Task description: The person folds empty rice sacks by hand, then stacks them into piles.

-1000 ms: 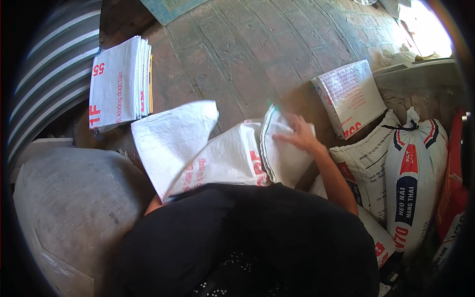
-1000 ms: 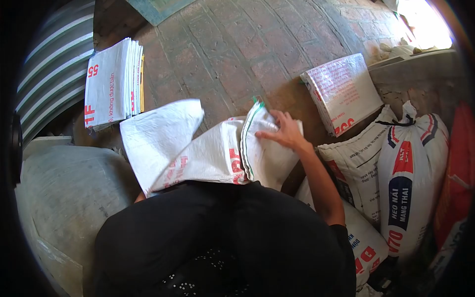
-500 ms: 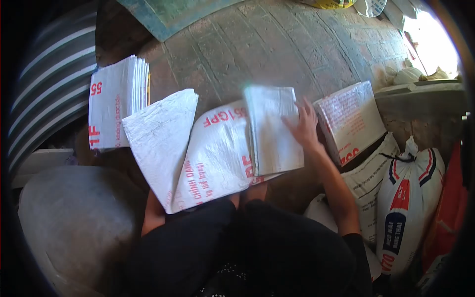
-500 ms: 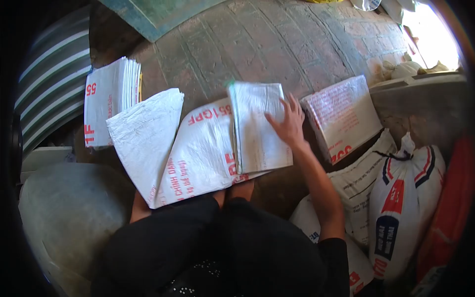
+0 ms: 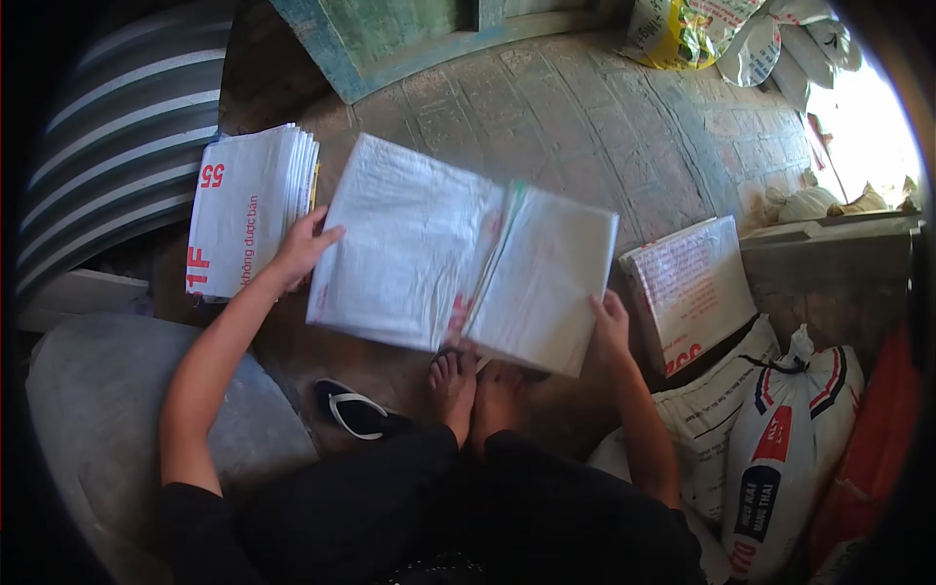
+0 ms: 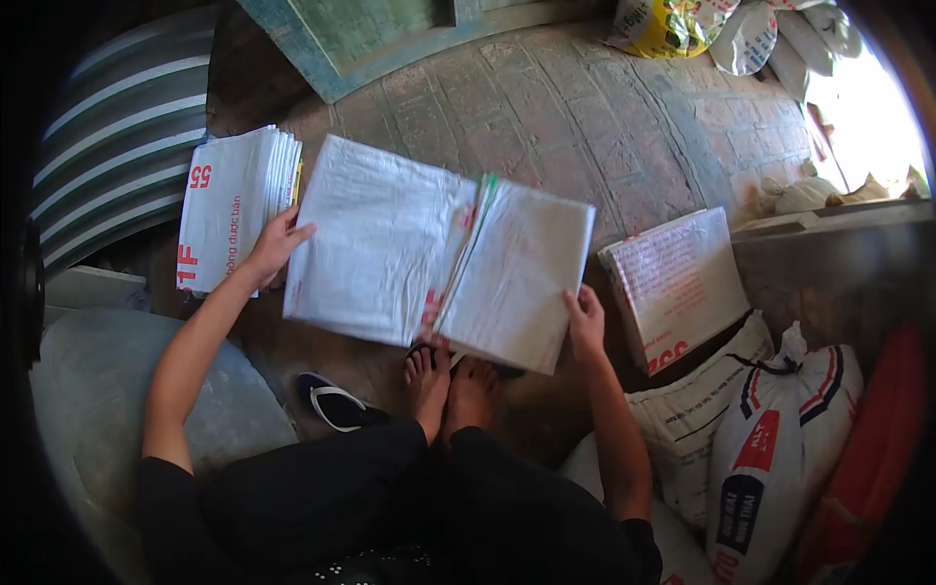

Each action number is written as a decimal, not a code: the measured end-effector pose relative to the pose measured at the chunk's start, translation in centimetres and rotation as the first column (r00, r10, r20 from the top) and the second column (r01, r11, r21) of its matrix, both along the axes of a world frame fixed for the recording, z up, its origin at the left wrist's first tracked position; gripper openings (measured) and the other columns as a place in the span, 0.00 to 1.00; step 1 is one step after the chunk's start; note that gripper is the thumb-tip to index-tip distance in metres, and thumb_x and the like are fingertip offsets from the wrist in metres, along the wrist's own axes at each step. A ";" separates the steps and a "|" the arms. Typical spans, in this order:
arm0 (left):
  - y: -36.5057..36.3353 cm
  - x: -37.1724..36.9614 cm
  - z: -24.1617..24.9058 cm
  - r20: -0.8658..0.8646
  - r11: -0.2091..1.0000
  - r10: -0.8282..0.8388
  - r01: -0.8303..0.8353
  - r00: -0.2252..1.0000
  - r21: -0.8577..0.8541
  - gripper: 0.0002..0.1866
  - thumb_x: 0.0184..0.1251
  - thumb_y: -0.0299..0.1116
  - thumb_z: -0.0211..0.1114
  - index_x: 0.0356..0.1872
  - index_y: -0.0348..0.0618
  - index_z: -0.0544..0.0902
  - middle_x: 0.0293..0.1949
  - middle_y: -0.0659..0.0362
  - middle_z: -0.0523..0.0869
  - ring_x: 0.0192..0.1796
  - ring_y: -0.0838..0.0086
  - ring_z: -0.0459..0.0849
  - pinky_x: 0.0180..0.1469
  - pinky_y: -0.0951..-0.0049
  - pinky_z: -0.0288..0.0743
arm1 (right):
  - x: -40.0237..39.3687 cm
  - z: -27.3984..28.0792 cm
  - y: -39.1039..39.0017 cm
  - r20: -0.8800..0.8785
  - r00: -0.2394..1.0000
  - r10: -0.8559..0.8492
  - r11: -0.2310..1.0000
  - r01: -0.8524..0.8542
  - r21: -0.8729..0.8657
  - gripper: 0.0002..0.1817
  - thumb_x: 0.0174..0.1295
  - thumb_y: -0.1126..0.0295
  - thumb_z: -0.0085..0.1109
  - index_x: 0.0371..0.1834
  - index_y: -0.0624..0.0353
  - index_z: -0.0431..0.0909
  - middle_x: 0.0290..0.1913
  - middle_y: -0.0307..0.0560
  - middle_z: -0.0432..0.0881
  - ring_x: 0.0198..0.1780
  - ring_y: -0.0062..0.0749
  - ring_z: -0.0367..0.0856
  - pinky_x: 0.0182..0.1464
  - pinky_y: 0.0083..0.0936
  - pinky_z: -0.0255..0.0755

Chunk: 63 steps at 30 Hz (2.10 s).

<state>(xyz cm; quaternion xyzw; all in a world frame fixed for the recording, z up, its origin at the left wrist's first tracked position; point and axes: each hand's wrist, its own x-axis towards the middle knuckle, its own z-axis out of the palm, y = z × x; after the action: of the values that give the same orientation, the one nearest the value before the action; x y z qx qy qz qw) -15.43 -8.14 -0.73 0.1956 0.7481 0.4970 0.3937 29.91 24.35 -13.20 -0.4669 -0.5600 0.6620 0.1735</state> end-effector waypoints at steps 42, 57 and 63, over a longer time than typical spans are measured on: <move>1.1 19.1 -11.4 -0.486 0.967 -0.253 0.217 0.836 -0.131 0.16 0.66 0.34 0.67 0.53 0.44 0.84 0.53 0.54 0.83 0.52 0.64 0.84 0.55 0.66 0.79 | 1.9 -0.3 -11.1 0.153 0.988 0.033 0.968 -0.069 0.240 0.22 0.61 0.63 0.71 0.55 0.64 0.81 0.43 0.52 0.90 0.43 0.33 0.89 0.48 0.29 0.81; 9.3 2.2 -8.0 -0.107 0.269 -0.958 0.701 0.268 -0.661 0.28 0.67 0.57 0.62 0.42 0.36 0.86 0.39 0.46 0.89 0.43 0.57 0.88 0.51 0.60 0.81 | -1.7 -1.8 -10.3 0.197 0.976 -0.096 0.973 0.051 0.226 0.20 0.59 0.65 0.71 0.53 0.63 0.85 0.42 0.48 0.90 0.44 0.29 0.89 0.50 0.27 0.80; 13.9 5.4 -10.5 0.260 0.442 -0.710 0.701 0.655 -0.559 0.34 0.62 0.64 0.68 0.51 0.40 0.85 0.38 0.60 0.88 0.35 0.76 0.83 0.34 0.73 0.76 | -2.8 -0.2 -10.7 0.170 0.973 -0.156 0.978 0.128 0.166 0.18 0.61 0.67 0.71 0.52 0.63 0.84 0.45 0.48 0.90 0.47 0.28 0.88 0.53 0.26 0.80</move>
<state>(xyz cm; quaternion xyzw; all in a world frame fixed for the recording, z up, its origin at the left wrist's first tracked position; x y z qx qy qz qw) -10.07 5.72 -11.26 0.3516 0.7187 0.0131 0.5997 27.10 13.69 -13.36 -0.5496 -0.5881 0.5572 0.2041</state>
